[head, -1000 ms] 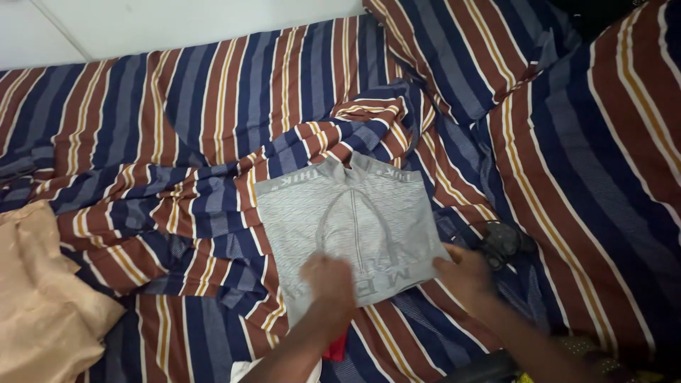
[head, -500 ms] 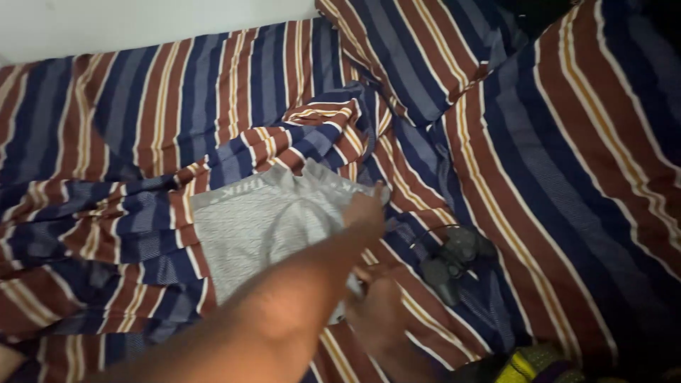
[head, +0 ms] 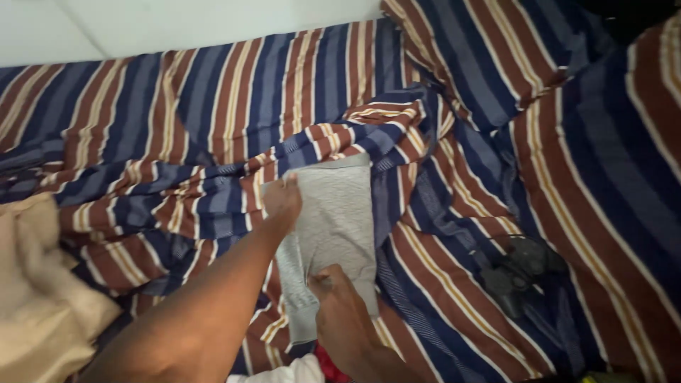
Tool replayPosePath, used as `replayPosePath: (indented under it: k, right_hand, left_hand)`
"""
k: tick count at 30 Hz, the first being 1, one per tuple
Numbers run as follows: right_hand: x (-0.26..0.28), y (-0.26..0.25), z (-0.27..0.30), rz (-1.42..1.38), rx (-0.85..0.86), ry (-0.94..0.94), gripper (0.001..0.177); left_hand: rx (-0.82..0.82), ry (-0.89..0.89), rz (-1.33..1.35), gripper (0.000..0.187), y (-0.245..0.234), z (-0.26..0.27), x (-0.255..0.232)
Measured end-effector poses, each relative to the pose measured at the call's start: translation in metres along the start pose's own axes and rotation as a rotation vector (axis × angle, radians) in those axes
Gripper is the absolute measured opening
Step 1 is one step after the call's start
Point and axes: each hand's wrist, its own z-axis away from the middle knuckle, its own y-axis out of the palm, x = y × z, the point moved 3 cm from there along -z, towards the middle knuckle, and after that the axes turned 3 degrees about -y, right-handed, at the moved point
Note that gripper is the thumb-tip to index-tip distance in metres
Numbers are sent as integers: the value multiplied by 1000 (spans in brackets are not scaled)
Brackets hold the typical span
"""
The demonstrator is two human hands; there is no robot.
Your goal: The recorder folds several pieces of clothing including underwear and a tank top and packs them into a suitcase.
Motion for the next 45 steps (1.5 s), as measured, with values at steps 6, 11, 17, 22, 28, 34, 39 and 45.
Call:
replayPosePath:
  k: [6,11,17,22,28,34,39,45]
  right_hand:
    - [-16,56,9,58,92,-176,62]
    - [-10,62,11,23,161,-160,55]
    - [-47,58,7,83,-154,-1,47]
    - [-106,41,2,422,-411,185,61]
    - [-157,35,1,65,-152,530,64]
    - [-144,13,10,-136,-2,314,25]
    - [-206,29,21,-555,245,557,36]
    - [-152,-16,1,-464,397,415,86]
  left_hand:
    - [36,-7,-229,50,-7,-29,88]
    - [-44,-151,-122,48,-19,-14,80]
    - [60,-214,-178,70,-37,28,81]
    - [599,-676,-101,101,-20,97,143]
    - [454,-170,-237,86,-74,162,103]
    - [482,-148,30,74,-74,175,152]
    - [794,-322,-23,46,-126,197,95]
    - [904,601,-345,76,-143,158,70]
